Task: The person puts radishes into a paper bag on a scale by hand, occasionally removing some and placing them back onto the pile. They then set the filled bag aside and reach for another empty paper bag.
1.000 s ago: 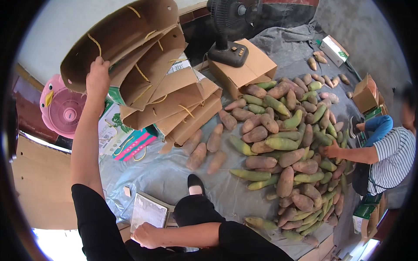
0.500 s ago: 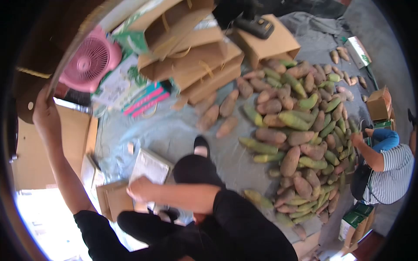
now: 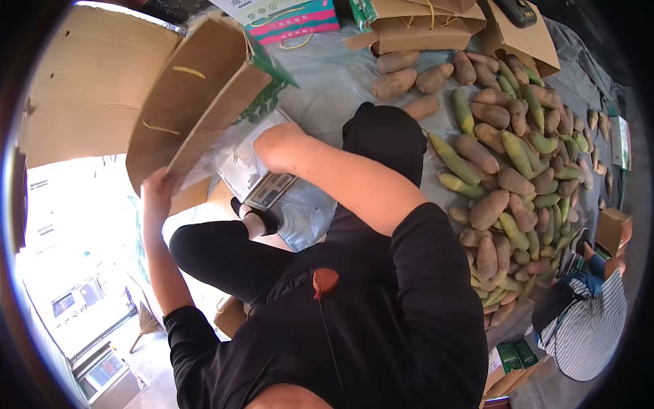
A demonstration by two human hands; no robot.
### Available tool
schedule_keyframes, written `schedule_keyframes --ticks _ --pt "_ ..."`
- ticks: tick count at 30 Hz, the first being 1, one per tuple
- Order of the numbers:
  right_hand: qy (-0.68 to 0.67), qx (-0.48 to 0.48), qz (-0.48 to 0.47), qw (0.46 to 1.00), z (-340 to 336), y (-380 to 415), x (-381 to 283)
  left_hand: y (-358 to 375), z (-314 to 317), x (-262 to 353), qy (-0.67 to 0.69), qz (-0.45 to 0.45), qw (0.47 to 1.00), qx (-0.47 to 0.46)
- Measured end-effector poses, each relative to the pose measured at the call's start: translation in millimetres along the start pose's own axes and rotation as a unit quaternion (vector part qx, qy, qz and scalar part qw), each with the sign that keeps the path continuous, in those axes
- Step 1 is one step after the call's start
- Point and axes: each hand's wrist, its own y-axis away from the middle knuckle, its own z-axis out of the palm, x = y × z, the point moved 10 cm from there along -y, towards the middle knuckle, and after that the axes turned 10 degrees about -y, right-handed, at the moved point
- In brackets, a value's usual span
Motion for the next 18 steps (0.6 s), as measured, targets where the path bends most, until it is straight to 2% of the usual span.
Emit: schedule_keyframes --ticks 2,3,4,6,7,8,12,14,16,18 --pt "0.015 -0.03 0.035 0.999 17.8 -3.1 12.0 12.9 38.7 -27.8 0.031 -0.043 0.997 -0.063" --pt "0.017 -0.037 0.056 0.998 19.5 -3.6 15.0 17.7 52.7 -35.4 0.03 -0.023 0.997 -0.071" --pt "0.016 -0.04 0.063 0.997 20.1 -3.3 15.6 22.5 66.0 -45.4 0.035 -0.02 0.996 -0.075" --pt "0.008 -0.027 0.06 0.998 6.5 -1.3 11.0 28.2 102.3 -68.7 0.008 -0.064 0.988 -0.14" --pt "-0.002 -0.016 0.047 0.999 -1.1 -2.1 5.9 29.7 109.9 -63.4 0.018 -0.011 0.992 -0.124" --pt "-0.012 -0.003 0.041 0.999 -10.7 -1.0 2.4 34.4 135.3 -89.2 0.011 -0.022 0.989 -0.147" --pt "-0.111 0.096 0.007 0.989 -84.2 25.3 -25.3 37.4 139.1 -83.6 0.06 -0.055 0.984 -0.161" --pt "-0.126 0.172 -0.043 0.976 -128.3 56.2 -35.9 35.1 137.5 -68.7 0.046 0.082 0.989 -0.118" --pt "-0.141 0.242 -0.039 0.959 -160.5 89.3 -20.2 34.9 135.0 -51.5 0.015 0.115 0.987 -0.114" --pt "-0.167 0.302 -0.022 0.938 -168.2 118.2 24.4 30.6 131.0 -43.8 0.064 -0.03 0.989 -0.133"
